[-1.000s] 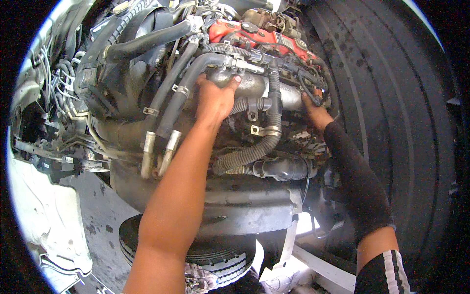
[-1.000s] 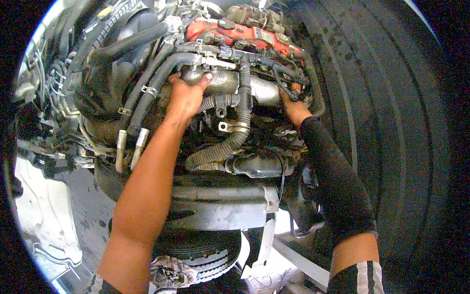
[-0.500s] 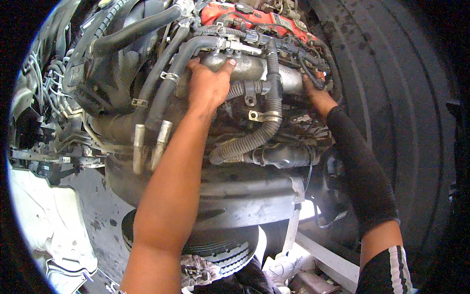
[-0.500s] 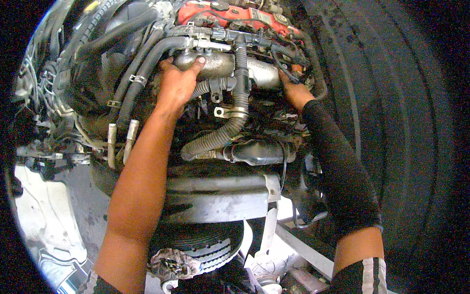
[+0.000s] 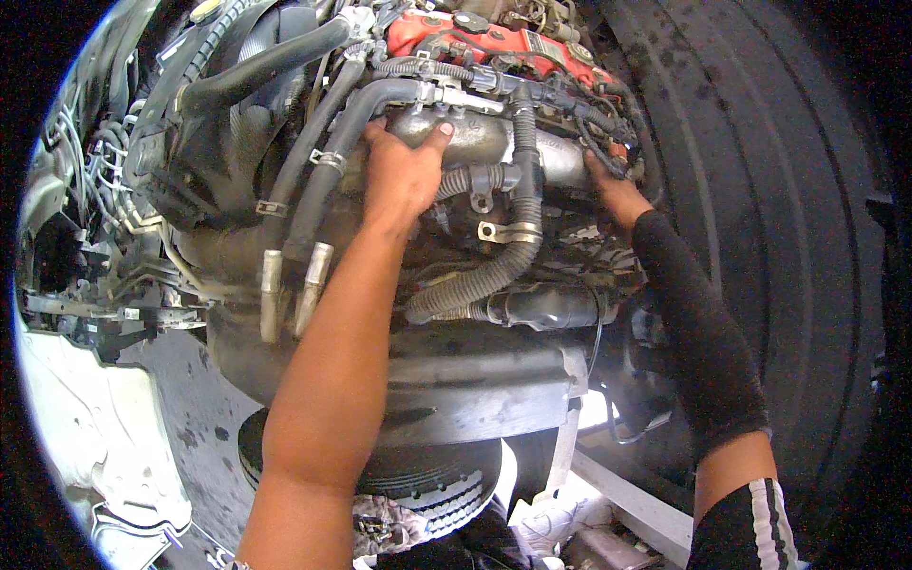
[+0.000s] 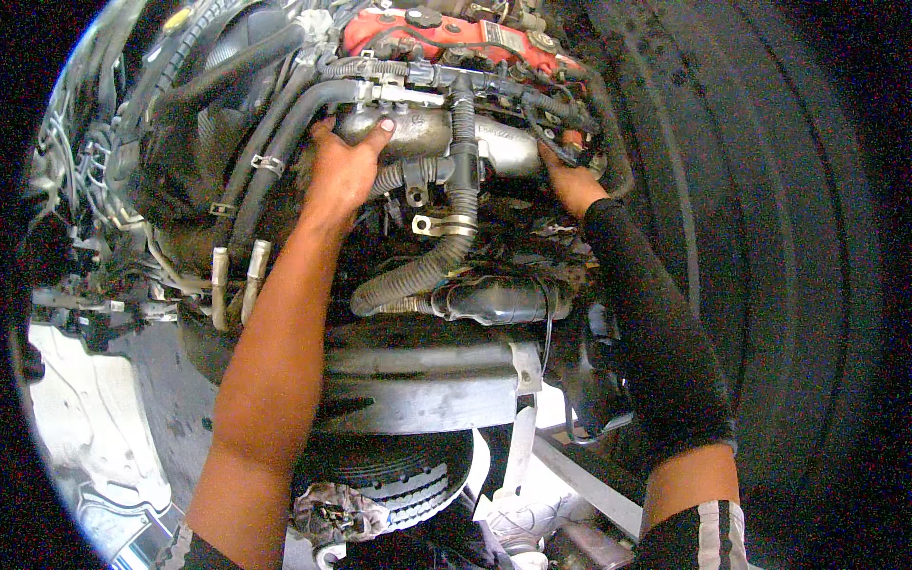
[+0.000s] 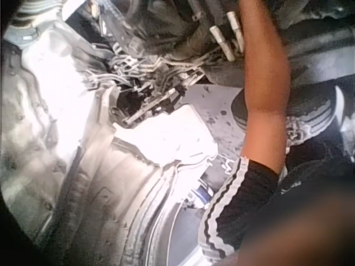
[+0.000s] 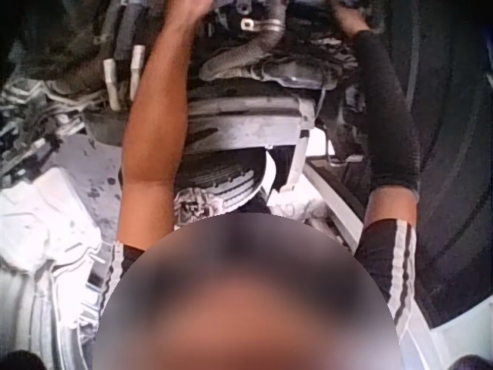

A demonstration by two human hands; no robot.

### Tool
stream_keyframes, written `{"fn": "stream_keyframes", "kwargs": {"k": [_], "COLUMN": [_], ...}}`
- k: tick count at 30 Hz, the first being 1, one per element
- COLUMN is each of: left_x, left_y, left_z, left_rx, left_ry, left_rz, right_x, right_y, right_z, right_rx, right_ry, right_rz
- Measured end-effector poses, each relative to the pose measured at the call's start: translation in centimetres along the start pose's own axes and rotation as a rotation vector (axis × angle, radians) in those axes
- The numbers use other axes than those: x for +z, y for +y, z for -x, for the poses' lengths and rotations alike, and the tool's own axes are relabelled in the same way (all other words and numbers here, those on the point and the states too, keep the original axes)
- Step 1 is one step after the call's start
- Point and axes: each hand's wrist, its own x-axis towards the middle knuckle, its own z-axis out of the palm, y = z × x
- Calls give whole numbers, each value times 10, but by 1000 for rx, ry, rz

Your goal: The person selects bolts from a tool kit, walks through the garage, and cleans them with a pressure washer. The person then returns to a white van and installs a metal engine component into the engine bay, aligning and seating it by hand.

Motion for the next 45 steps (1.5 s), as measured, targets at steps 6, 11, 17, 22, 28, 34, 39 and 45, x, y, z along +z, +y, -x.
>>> {"fn": "stream_keyframes", "kwargs": {"k": [6,11,17,22,28,34,39,45], "left_x": [2,1,0,-1,-5,-8,-10,-13], "left_y": [0,-5,-6,2,12,8,6,8], "left_z": [1,-4,-2,0,10,2,2,3], "left_rx": [9,66,70,8,-48,-32,-50,-25], "left_ry": [6,-12,-3,-29,-91,-81,-122,-135], "left_rz": [-37,2,17,0,175,-31,5,-104], "right_x": [-3,-3,-8,-39,-78,-53,-22,20], "right_y": [-10,-16,-25,-27,22,74,107,148], "right_z": [9,18,29,63,99,59,16,-41], "right_rx": [-72,-64,-33,-187,-69,433,382,-319], "right_ry": [55,-42,-21,-27,-296,-353,-273,255], "right_rz": [114,19,-90,305,-437,-1112,-1037,-244]}}
